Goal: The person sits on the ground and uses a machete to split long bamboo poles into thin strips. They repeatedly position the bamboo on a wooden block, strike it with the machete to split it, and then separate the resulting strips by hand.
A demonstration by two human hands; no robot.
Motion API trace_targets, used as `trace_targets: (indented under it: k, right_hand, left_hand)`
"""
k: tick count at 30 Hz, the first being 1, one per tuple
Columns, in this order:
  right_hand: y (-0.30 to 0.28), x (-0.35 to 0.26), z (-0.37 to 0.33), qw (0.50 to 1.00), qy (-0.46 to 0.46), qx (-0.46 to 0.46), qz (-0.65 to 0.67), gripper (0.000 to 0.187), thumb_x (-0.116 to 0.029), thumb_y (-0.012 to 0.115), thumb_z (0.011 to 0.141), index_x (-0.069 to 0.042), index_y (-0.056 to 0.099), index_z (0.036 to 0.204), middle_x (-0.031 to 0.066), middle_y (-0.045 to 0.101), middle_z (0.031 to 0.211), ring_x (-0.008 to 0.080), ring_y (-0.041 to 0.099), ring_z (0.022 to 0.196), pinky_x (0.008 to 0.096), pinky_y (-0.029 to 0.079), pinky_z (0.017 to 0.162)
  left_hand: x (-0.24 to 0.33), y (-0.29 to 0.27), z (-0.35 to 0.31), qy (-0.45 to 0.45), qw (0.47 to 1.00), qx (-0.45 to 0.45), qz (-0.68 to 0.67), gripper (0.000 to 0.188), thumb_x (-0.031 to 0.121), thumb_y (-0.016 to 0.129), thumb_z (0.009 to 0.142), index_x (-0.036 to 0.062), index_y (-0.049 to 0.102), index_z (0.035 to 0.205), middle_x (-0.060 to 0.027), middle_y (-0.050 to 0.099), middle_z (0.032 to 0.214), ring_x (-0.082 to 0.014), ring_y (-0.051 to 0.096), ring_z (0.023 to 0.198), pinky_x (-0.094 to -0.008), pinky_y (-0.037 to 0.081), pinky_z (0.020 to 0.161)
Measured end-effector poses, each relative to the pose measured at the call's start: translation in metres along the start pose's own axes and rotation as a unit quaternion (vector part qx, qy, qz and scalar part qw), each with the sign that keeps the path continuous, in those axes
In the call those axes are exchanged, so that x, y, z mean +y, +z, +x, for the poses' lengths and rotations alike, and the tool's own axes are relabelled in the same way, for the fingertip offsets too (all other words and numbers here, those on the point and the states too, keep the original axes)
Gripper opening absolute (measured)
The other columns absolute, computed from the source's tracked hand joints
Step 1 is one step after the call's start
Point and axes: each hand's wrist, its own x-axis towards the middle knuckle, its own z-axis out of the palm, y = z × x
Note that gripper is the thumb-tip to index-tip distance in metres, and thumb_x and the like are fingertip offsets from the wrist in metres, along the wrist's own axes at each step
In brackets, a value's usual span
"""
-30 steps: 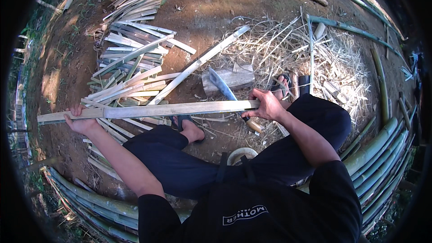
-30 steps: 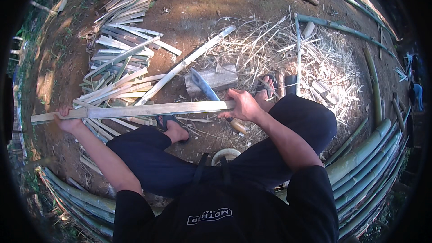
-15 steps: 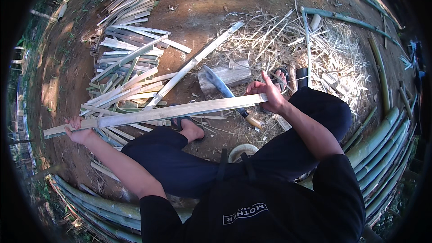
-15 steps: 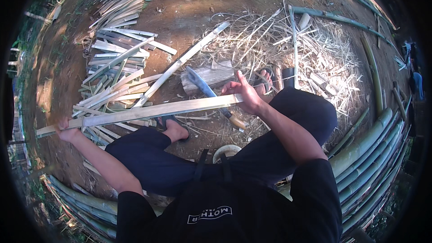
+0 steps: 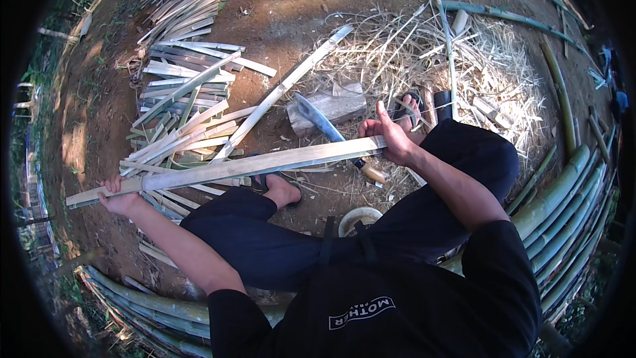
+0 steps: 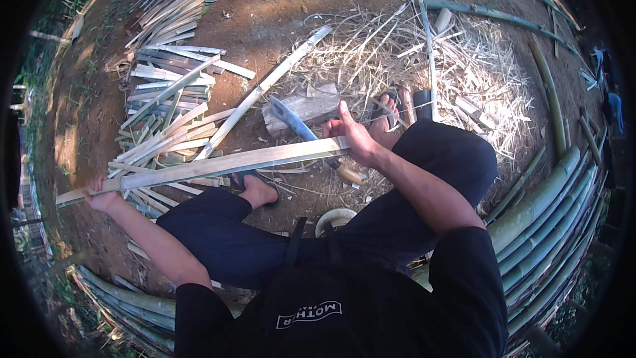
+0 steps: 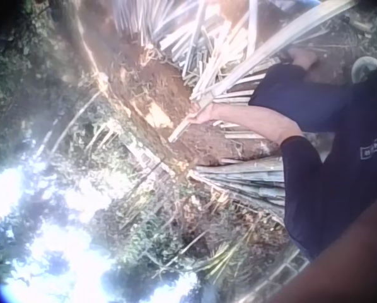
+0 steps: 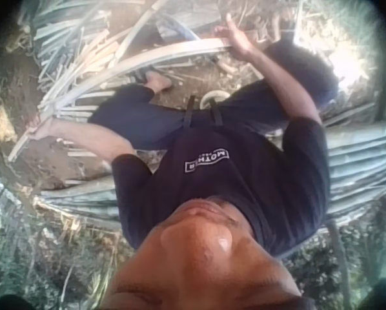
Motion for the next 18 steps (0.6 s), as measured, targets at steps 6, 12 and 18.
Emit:
trace_targets:
  k: [6, 12, 18]
  right_hand:
    - [0.003, 0.006, -0.003, 0.997, -0.010, 0.060, -0.036, 0.076, -0.076, 0.029, 0.095, -0.007, 0.060, 0.085, 0.0037, 0.061, 0.074, 0.0140, 0.057, 0.064, 0.0284, 0.047, 0.057]
    - [0.003, 0.015, 0.003, 0.994, -0.029, 0.089, -0.049, 0.056, -0.060, 0.044, 0.101, -0.007, 0.060, 0.092, -0.0004, 0.058, 0.081, 0.0097, 0.053, 0.073, 0.0274, 0.042, 0.066]
    - [-0.026, 0.032, 0.006, 0.962, -0.096, 0.176, -0.183, 0.048, -0.051, 0.047, 0.104, -0.010, 0.054, 0.082, -0.0024, 0.048, 0.069, 0.0095, 0.045, 0.061, 0.0276, 0.040, 0.057]
  left_hand:
    - [-0.010, 0.010, -0.002, 0.006, 0.999, 0.042, 0.000, 0.031, 0.036, 0.051, 0.096, 0.0056, 0.047, 0.097, -0.0023, 0.039, 0.071, -0.0131, 0.037, 0.054, -0.0267, 0.037, 0.048]
    - [-0.001, 0.008, -0.008, 0.018, 1.000, 0.010, 0.010, 0.035, 0.040, 0.045, 0.098, 0.0058, 0.049, 0.096, -0.0019, 0.038, 0.068, -0.0122, 0.036, 0.051, -0.0247, 0.033, 0.043]
    - [-0.077, 0.097, -0.044, 0.001, 0.995, 0.092, 0.028, 0.039, 0.048, 0.042, 0.102, 0.0109, 0.053, 0.094, 0.0038, 0.034, 0.061, -0.0065, 0.030, 0.045, -0.0208, 0.026, 0.037]
